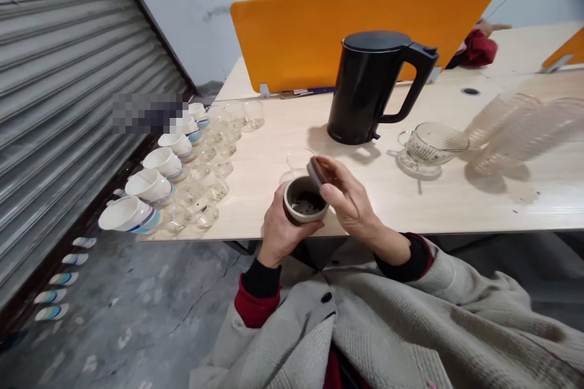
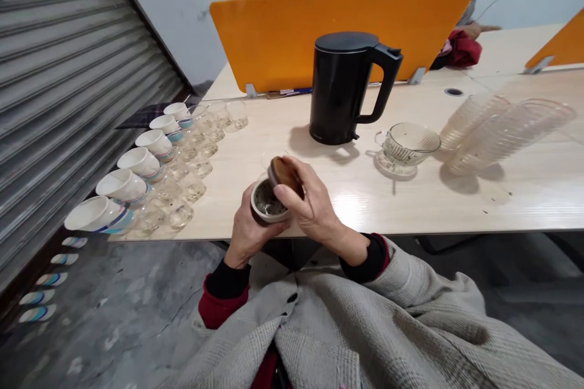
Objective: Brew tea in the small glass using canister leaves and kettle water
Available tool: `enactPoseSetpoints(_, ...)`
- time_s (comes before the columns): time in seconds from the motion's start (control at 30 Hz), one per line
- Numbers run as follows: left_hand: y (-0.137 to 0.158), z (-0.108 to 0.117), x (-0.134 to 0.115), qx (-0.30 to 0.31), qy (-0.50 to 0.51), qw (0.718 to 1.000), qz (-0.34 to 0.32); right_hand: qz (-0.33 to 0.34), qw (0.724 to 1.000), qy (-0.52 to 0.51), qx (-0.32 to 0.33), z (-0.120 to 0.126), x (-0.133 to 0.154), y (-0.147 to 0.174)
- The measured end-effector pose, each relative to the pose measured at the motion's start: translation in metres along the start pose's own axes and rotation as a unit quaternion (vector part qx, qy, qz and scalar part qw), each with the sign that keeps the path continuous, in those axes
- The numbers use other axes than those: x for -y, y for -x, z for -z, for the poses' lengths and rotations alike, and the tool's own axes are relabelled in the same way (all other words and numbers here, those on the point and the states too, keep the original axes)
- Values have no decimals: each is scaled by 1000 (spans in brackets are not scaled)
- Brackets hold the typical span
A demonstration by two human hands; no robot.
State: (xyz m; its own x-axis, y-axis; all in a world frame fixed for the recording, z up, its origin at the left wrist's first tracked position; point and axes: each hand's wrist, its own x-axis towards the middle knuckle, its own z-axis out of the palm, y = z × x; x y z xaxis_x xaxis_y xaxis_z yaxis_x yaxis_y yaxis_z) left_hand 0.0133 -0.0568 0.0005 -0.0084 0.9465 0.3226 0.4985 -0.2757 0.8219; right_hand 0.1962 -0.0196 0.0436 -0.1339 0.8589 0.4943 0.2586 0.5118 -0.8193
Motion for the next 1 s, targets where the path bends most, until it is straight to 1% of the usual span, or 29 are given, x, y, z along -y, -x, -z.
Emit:
enactPoseSetpoints(0.07, 0, 1, -1, -4, 6, 1000, -8, 1, 999, 18, -35, 19, -9, 3)
enactPoseSetpoints(0.13, 0, 1, 0, -5, 4, 1000, -9, 2, 995, 83, -56, 43, -21, 11)
enactPoseSetpoints(0.2, 0, 1, 2, -3, -1, 1000, -12, -9, 985, 166, -53, 66, -36, 21)
enactPoseSetpoints(0.27, 0, 0, 5, -2, -2, 1000, -15, -31, 968, 247, -44, 84, -52, 33)
enactPoseSetpoints(0.33, 0, 0, 6, -3, -2, 1000, -20, -46, 948, 313, -28, 93, -66, 43)
enactPoseSetpoints(0.43, 0, 1, 7, -5, 2, 1000, -24, -46, 925, 376, 3, 97, -79, 50)
enactPoseSetpoints(0.5, 0, 2, 6, -7, -1, 1000, -22, -45, 919, 390, 16, 100, -79, 50)
enactPoseSetpoints(0.53, 0, 2, 6, -9, -6, 1000, -19, -46, 921, 386, 13, 102, -77, 50)
enactPoseSetpoints(0.57, 0, 2, 6, -10, -13, 1000, -17, -50, 927, 373, -1, 106, -74, 50)
enactPoseSetpoints(0.6, 0, 2, 5, -10, -19, 1000, -16, -59, 933, 353, -29, 112, -70, 50)
enactPoseSetpoints(0.67, 0, 3, 4, -8, -25, 999, -18, -90, 940, 304, -126, 128, -65, 50)
enactPoseSetpoints(0.73, 0, 3, 4, -6, -26, 999, -22, -123, 929, 254, -239, 148, -65, 47)
enactPoseSetpoints(0.77, 0, 3, 3, -6, -26, 999, -23, -133, 920, 233, -286, 159, -68, 44)
enactPoseSetpoints(0.8, 0, 3, 3, -6, -27, 999, -24, -139, 912, 218, -318, 169, -72, 40)
enactPoseSetpoints(0.87, 1, 2, 3, -7, -30, 999, -24, -155, 897, 219, -350, 184, -83, 28)
enactPoseSetpoints(0.93, 1, 2, 3, -8, -33, 999, -24, -165, 888, 249, -349, 193, -94, 14)
enactPoseSetpoints(1.0, 2, 2, 2, -11, -32, 999, -27, -161, 887, 274, -334, 196, -100, 2)
